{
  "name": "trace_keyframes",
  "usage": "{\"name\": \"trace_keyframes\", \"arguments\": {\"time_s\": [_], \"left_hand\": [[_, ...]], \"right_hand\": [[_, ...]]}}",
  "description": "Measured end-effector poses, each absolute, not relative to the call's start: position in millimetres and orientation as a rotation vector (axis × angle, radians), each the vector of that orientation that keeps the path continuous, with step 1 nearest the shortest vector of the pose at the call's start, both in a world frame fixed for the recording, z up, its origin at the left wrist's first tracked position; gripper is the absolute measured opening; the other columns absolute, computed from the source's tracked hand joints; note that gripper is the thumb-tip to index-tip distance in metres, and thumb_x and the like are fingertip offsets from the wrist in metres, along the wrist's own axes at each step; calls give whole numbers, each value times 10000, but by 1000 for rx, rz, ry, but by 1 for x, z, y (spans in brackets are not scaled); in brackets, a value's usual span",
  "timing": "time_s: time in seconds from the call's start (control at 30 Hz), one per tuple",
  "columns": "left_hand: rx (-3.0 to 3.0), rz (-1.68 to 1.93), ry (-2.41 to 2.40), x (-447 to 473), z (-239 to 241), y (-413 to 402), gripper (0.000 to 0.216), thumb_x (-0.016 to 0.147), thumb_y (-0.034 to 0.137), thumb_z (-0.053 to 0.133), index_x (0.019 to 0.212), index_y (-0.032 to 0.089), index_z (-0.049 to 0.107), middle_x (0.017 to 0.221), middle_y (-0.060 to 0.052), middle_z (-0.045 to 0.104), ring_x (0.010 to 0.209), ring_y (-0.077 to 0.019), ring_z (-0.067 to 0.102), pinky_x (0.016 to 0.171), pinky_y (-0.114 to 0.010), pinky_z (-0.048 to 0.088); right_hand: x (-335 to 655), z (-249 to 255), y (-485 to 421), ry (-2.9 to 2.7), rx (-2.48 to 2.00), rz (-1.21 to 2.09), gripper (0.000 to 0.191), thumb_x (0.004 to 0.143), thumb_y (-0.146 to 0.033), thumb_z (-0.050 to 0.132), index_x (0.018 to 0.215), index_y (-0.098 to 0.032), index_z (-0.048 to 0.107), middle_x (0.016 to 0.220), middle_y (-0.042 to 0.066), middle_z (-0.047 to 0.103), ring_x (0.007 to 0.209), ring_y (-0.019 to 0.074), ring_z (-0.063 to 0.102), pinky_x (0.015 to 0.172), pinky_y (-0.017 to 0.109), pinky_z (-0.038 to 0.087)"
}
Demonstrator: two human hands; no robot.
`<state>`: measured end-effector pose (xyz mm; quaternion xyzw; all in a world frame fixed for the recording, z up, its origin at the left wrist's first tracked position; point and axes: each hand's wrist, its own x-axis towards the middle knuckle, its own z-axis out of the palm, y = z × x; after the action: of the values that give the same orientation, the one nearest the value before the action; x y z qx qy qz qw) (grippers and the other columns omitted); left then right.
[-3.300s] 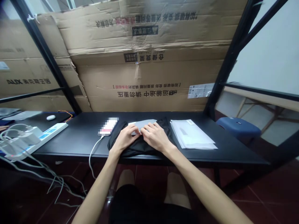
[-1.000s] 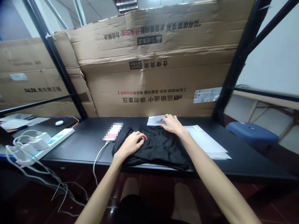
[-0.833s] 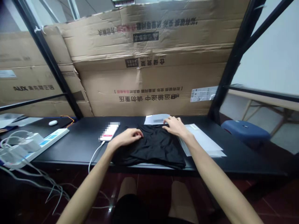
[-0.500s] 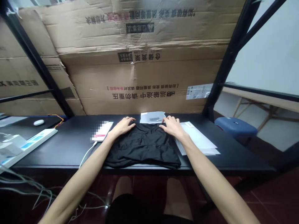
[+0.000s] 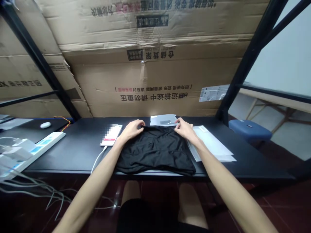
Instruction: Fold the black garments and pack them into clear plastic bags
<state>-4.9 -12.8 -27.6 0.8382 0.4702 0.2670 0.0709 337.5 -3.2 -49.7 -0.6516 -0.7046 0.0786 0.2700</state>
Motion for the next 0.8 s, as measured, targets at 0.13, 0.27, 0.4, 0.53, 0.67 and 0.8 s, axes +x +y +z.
{"name": "trace_keyframes", "arguments": {"time_s": [0.13,0.27,0.4,0.53,0.67,0.8], "left_hand": [[2448,866,1244,-17,-29,-12,199,858,159,634,1022,235,718,1050,-32,747,1008,-224,698,952,-350,541],[2384,911,1104,-25,-26,-11,206,851,202,646,1037,225,731,1063,-31,756,1029,-224,700,988,-354,533],[2387,914,1041,-27,-21,-14,216,843,232,637,1025,215,752,1045,-36,750,1009,-225,690,971,-346,522],[2415,861,1021,-26,-13,-23,341,796,182,604,1095,220,764,983,-16,709,940,-205,655,916,-325,510],[2479,731,1038,-23,-6,-32,498,735,123,575,1177,250,767,925,1,657,912,-199,614,937,-326,505],[2511,595,1021,-21,-3,-36,535,730,109,551,1169,293,795,971,-17,668,994,-225,614,983,-340,510]], "right_hand": [[341,-40,-5,-1971,-1712,256,422,770,-258,587,1183,-270,674,867,4,758,874,256,697,825,386,390],[348,-30,-11,-2091,-1708,243,369,818,-307,550,1115,-291,767,893,33,719,892,274,665,881,444,415],[353,-24,-20,-2192,-1589,182,277,820,-366,606,1051,-308,747,1148,81,692,1148,339,615,1017,534,433],[353,-19,-28,-2295,-1342,177,248,867,-485,652,1010,-282,661,1227,93,678,1192,333,595,1075,538,437],[347,-11,-39,-2392,-1203,253,316,861,-355,615,1167,-294,667,1022,47,682,999,273,639,1019,479,478],[343,-7,-51,-2480,-1221,291,313,786,-244,577,1062,-273,722,920,31,645,953,264,624,1044,496,451]]}}
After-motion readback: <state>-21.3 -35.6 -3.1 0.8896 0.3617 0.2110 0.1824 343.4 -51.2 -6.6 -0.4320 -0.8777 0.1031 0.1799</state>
